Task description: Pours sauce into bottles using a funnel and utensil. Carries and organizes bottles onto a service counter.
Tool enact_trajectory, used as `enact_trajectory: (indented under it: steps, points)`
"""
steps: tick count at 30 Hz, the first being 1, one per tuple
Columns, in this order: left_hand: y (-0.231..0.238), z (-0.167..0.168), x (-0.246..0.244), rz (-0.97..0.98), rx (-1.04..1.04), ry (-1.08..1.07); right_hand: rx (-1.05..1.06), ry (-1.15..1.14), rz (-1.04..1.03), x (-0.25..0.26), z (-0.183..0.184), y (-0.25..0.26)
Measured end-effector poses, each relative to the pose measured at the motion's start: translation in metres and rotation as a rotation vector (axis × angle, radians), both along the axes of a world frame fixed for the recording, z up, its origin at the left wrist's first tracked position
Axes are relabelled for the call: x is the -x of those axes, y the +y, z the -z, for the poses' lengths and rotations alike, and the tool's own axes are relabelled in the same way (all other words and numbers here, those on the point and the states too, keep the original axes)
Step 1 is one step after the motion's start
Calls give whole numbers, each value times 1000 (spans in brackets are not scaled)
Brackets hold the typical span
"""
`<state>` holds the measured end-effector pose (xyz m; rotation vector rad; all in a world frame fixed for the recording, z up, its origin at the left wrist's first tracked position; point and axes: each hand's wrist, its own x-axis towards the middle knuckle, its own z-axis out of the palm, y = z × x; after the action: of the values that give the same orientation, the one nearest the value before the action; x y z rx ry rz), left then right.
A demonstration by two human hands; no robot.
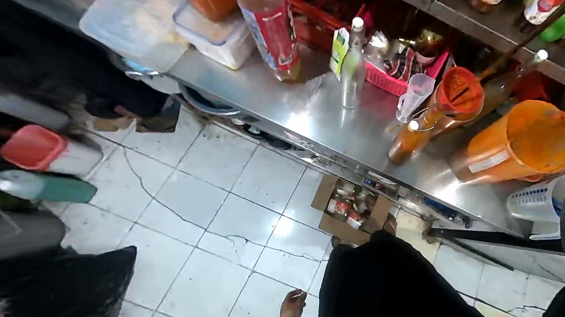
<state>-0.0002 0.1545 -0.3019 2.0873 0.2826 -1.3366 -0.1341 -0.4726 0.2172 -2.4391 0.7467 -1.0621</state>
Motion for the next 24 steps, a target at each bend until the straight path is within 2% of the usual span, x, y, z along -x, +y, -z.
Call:
enact_trajectory:
  steps: [3,5,7,9,12,14,16,19,24]
  points:
    - [-26,-10,-11,-58,75,-28,-33,225,-157,-16,16,16]
    - [-65,-34,-28,-6,207,-154,-70,264,-216,-18,29,12]
    - [-121,-85,-47,92,374,-326,-82,182,-195,-11,23,6]
    - [-184,-149,-62,142,579,-471,-75,44,-126,0,7,-1]
    - [-270,-247,-64,196,911,-593,-71,-92,-53,10,1,-4]
    - [-317,-299,-53,250,1038,-610,-101,-26,-164,6,13,-2]
    - [-357,-336,-40,320,1087,-610,-103,105,-280,1,31,-3]
    - [-406,-367,-24,371,1061,-584,-80,82,-330,5,33,-11]
    - [-455,-374,-18,361,925,-608,-16,-145,-358,26,-1,-26]
